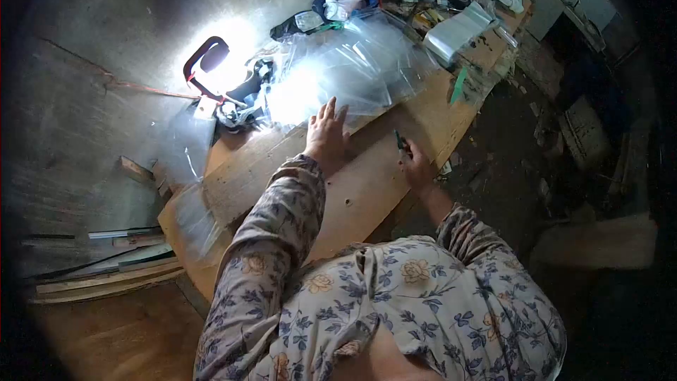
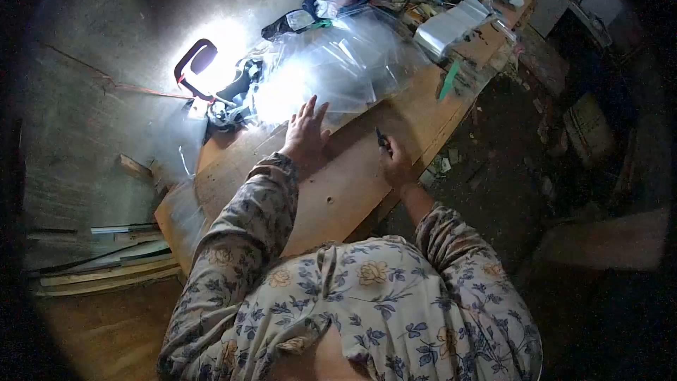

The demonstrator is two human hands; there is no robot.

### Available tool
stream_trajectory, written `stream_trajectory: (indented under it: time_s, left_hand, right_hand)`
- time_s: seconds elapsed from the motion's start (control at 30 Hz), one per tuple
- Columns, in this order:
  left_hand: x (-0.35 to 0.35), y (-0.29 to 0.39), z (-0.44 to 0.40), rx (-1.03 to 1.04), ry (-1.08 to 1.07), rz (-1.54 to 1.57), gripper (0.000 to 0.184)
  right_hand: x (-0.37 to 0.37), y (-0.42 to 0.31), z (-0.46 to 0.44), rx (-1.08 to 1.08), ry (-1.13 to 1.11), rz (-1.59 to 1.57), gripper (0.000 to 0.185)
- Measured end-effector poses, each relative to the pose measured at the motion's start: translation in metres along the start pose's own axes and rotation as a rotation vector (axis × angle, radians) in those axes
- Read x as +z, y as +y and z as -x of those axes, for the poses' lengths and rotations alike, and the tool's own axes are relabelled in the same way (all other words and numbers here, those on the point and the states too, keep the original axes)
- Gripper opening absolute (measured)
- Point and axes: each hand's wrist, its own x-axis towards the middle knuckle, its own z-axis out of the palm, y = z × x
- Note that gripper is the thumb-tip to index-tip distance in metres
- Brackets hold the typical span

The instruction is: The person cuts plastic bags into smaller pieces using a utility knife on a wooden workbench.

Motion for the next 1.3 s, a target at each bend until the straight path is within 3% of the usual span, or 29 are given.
stream_trajectory:
  time_s: [0.1, 0.17, 0.2, 0.3, 0.33, 0.37, 0.5, 0.67, 0.77, 0.83, 0.9, 0.97, 1.03, 1.07, 1.17, 1.23, 1.3]
  left_hand:
    - [0.014, 0.017, -0.033, 0.002, -0.034, -0.122, 0.059]
    - [0.024, 0.013, -0.048, 0.093, -0.042, -0.181, 0.05]
    - [0.053, -0.005, -0.058, 0.137, 0.125, -0.218, 0.034]
    - [0.044, -0.01, -0.064, 0.067, 0.04, -0.066, 0.019]
    - [0.039, -0.006, -0.056, 0.086, 0.172, -0.061, 0.012]
    - [0.026, 0.002, -0.043, 0.067, 0.163, -0.067, 0.012]
    - [0.012, 0.021, 0.032, 0.055, 0.193, -0.045, 0.01]
    - [0.032, 0.048, 0.105, -0.188, 0.237, -0.068, 0.009]
    - [0.038, 0.066, 0.12, -0.304, 0.256, -0.033, 0.014]
    - [0.027, 0.072, 0.12, -0.322, 0.28, 0.019, 0.021]
    - [0.01, 0.074, 0.112, -0.31, 0.527, 0.164, 0.024]
    - [-0.009, 0.071, 0.106, -0.32, 0.615, 0.15, 0.025]
    - [-0.022, 0.064, 0.101, -0.287, 0.378, 0.03, 0.018]
    - [-0.028, 0.053, 0.104, -0.241, 0.306, 0.119, 0.009]
    - [-0.05, 0.037, 0.134, -0.317, 0.343, 0.17, 0.007]
    - [-0.082, 0.012, 0.169, -0.389, 0.216, -0.089, 0.01]
    - [-0.125, -0.013, 0.217, -0.73, 0.379, 0.189, 0.013]
  right_hand:
    - [-0.011, 0.012, -0.012, -0.001, -0.103, -0.021, 0.041]
    - [-0.007, 0.023, -0.021, -0.032, -0.066, -0.213, 0.034]
    - [-0.01, 0.027, -0.027, -0.032, -0.067, -0.217, 0.034]
    - [-0.026, 0.02, -0.043, -0.148, -0.014, -0.122, 0.03]
    - [-0.033, 0.011, -0.05, -0.127, -0.033, -0.073, 0.037]
    - [-0.036, 0.004, -0.057, -0.107, -0.056, -0.025, 0.044]
    - [-0.013, -0.02, -0.08, 0.016, -0.325, 0.004, 0.043]
    - [0.036, -0.027, -0.055, -0.305, -0.392, 0.117, 0.046]
    - [0.048, -0.03, -0.041, -0.218, -0.531, 0.001, 0.046]
    - [0.043, -0.045, -0.035, -0.279, -0.541, -0.039, 0.045]
    - [0.038, -0.062, -0.036, -0.381, -0.708, -0.081, 0.043]
    - [0.036, -0.079, -0.037, -0.456, -0.786, -0.144, 0.044]
    - [0.036, -0.096, -0.038, -0.536, -0.86, -0.204, 0.045]
    - [0.037, -0.107, -0.038, -0.576, -0.856, -0.192, 0.045]
    - [0.044, -0.136, -0.031, -0.613, -0.885, -0.155, 0.043]
    - [0.055, -0.147, -0.022, -0.661, -0.871, -0.157, 0.042]
    - [0.062, -0.152, -0.01, -0.67, -0.899, -0.099, 0.042]
